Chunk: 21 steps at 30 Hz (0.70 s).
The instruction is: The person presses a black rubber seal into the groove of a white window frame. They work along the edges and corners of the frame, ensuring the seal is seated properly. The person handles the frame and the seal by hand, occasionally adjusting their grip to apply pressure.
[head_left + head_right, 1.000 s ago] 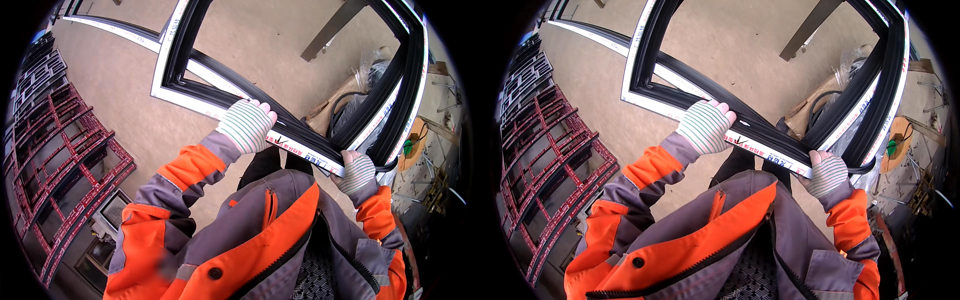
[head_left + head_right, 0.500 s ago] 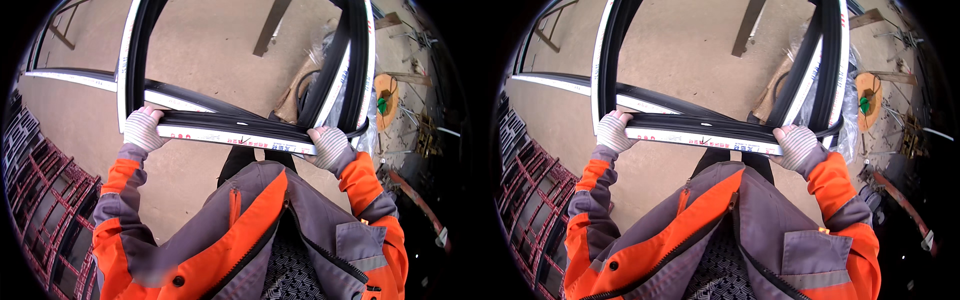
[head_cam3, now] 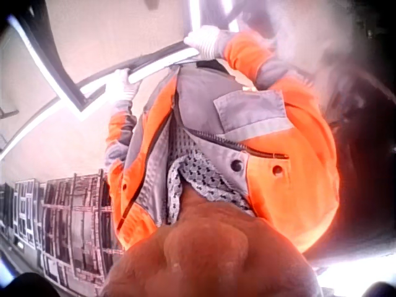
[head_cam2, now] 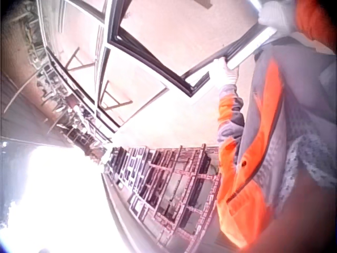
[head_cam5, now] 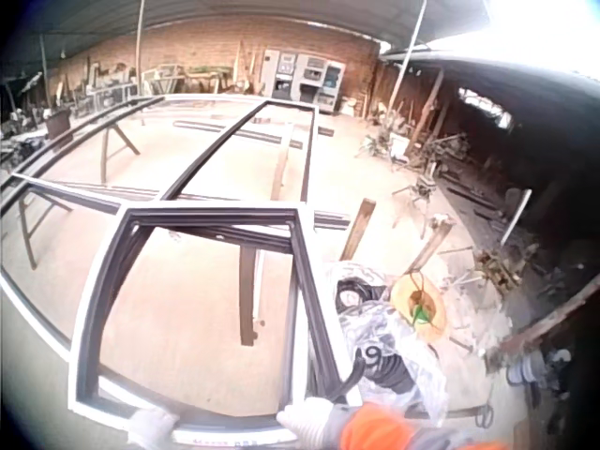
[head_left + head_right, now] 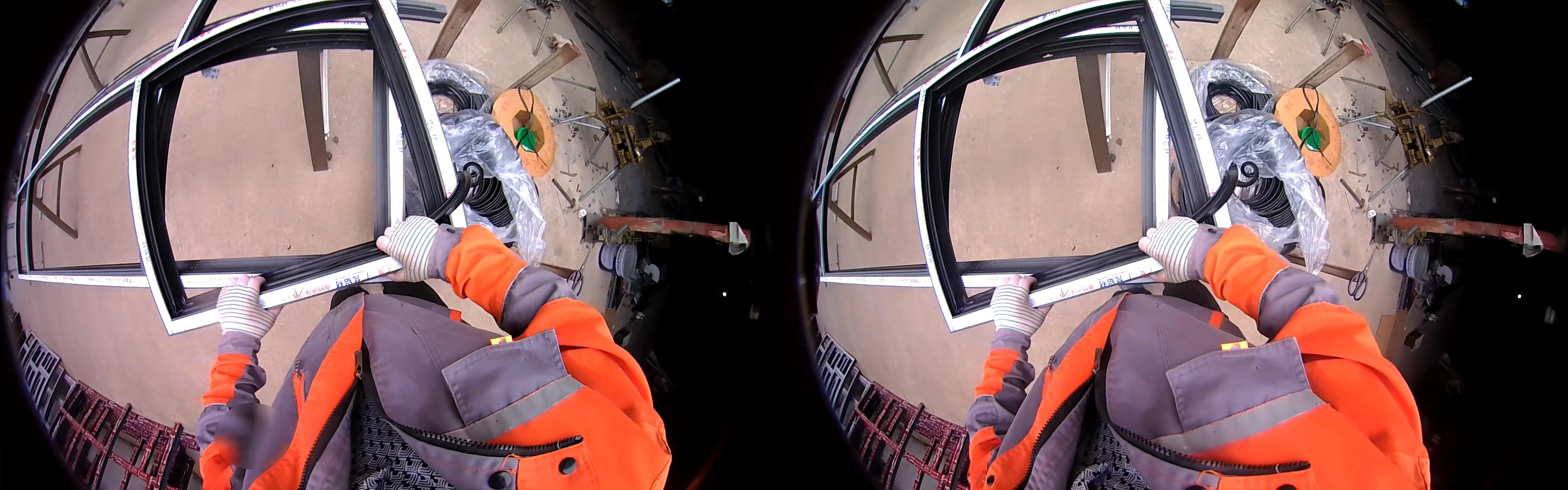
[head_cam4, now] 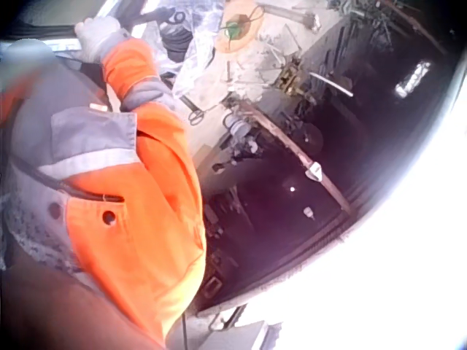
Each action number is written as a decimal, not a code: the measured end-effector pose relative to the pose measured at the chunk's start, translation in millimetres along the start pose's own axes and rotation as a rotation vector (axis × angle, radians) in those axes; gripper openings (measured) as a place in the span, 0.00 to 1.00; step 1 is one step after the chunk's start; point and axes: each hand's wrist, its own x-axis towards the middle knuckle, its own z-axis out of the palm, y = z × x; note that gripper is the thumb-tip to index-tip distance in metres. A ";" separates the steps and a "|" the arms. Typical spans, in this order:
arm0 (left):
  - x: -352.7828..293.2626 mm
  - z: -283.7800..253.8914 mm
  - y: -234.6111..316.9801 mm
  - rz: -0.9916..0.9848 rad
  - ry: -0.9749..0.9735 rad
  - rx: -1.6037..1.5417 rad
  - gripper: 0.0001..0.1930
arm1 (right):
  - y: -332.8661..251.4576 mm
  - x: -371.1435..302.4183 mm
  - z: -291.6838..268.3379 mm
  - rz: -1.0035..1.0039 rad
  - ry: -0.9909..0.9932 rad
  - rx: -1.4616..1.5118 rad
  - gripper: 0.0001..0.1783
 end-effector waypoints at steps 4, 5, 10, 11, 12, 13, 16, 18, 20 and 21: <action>34.7 9.6 78.7 -0.065 -0.140 0.027 0.31 | 3.6 1.8 6.7 -0.017 -0.007 0.033 0.28; 39.3 13.9 92.6 -0.087 -0.156 0.030 0.29 | 2.7 1.9 6.9 -0.022 -0.002 0.027 0.28; 54.9 21.7 125.1 -0.145 -0.211 0.057 0.32 | 9.7 4.8 23.6 -0.050 0.046 0.018 0.29; 55.8 21.6 125.3 -0.149 -0.216 0.075 0.31 | 16.7 7.8 35.0 -0.084 0.099 -0.010 0.28; 55.7 23.0 124.0 -0.153 -0.222 0.090 0.31 | 24.8 10.7 41.8 -0.118 0.149 -0.039 0.27; 52.9 22.5 124.5 -0.139 -0.176 0.085 0.30 | 23.4 -3.4 22.3 -0.131 0.121 -0.031 0.27; 56.5 27.6 127.4 -0.137 -0.139 0.106 0.29 | 45.7 -24.2 15.9 -0.150 0.103 -0.069 0.33; 49.6 36.1 119.8 -0.139 -0.084 0.107 0.29 | 53.6 -29.8 17.8 -0.191 0.163 -0.089 0.37; 48.3 33.2 123.8 -0.222 -0.160 0.141 0.30 | 59.6 -31.0 6.5 -0.223 0.078 -0.110 0.37; 46.4 32.6 123.2 -0.235 -0.146 0.138 0.29 | 60.7 -34.6 -7.1 -0.231 0.034 -0.111 0.36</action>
